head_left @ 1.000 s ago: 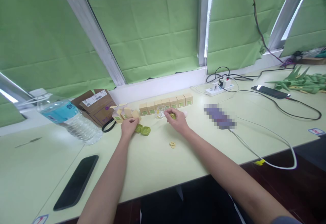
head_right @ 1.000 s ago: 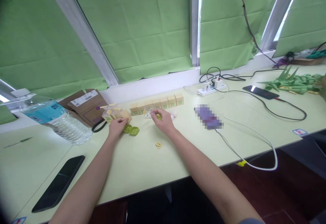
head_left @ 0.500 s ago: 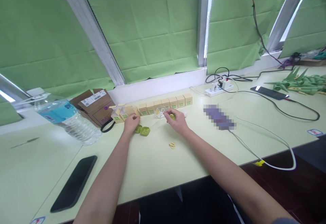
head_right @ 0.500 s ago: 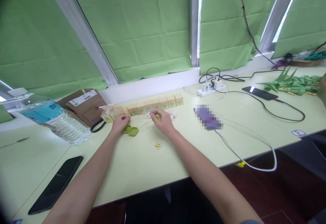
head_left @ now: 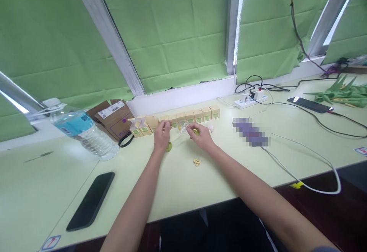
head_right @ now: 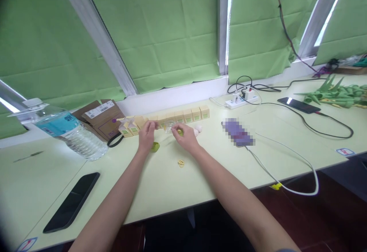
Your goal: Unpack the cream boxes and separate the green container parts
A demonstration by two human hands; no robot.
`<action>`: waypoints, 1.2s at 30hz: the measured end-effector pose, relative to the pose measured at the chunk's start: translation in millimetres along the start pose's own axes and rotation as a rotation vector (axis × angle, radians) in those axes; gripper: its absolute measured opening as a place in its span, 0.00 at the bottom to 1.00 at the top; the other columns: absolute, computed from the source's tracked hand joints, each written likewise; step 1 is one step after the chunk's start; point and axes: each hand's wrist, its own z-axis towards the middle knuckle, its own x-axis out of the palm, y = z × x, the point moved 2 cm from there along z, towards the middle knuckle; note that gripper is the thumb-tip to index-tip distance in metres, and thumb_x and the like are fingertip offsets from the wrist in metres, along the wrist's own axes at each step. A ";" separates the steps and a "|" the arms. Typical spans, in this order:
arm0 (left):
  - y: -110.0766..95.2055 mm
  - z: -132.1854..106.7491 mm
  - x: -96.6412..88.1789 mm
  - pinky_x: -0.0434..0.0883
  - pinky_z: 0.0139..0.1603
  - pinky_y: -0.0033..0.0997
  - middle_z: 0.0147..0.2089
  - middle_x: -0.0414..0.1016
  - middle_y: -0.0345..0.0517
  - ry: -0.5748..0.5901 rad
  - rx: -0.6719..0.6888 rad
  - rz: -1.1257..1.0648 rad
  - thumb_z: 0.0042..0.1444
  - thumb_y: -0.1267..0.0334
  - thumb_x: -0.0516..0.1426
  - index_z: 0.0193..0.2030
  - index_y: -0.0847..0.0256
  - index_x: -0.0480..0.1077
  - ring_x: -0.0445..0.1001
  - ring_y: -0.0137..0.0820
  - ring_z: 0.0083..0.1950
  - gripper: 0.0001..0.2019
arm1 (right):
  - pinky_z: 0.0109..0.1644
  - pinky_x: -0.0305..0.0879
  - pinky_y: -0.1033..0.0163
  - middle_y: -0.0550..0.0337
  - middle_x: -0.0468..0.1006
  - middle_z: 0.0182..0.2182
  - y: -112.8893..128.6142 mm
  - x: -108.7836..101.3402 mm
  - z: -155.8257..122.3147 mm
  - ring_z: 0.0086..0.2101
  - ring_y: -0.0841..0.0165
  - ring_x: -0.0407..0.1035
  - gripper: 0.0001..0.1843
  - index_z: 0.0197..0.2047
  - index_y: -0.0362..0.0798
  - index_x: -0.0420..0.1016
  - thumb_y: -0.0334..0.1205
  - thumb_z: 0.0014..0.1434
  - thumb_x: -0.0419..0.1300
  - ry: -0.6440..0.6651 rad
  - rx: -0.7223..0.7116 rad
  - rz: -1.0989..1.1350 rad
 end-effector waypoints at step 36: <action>-20.6 -53.0 15.0 0.69 0.52 0.43 0.41 0.76 0.46 0.435 0.208 0.235 0.58 0.54 0.57 0.31 0.56 0.65 0.72 0.41 0.49 0.10 | 0.42 0.73 0.58 0.63 0.74 0.30 -28.1 -4.6 10.0 0.31 0.68 0.73 0.13 0.34 0.49 0.72 0.43 0.43 0.63 -0.176 0.481 0.534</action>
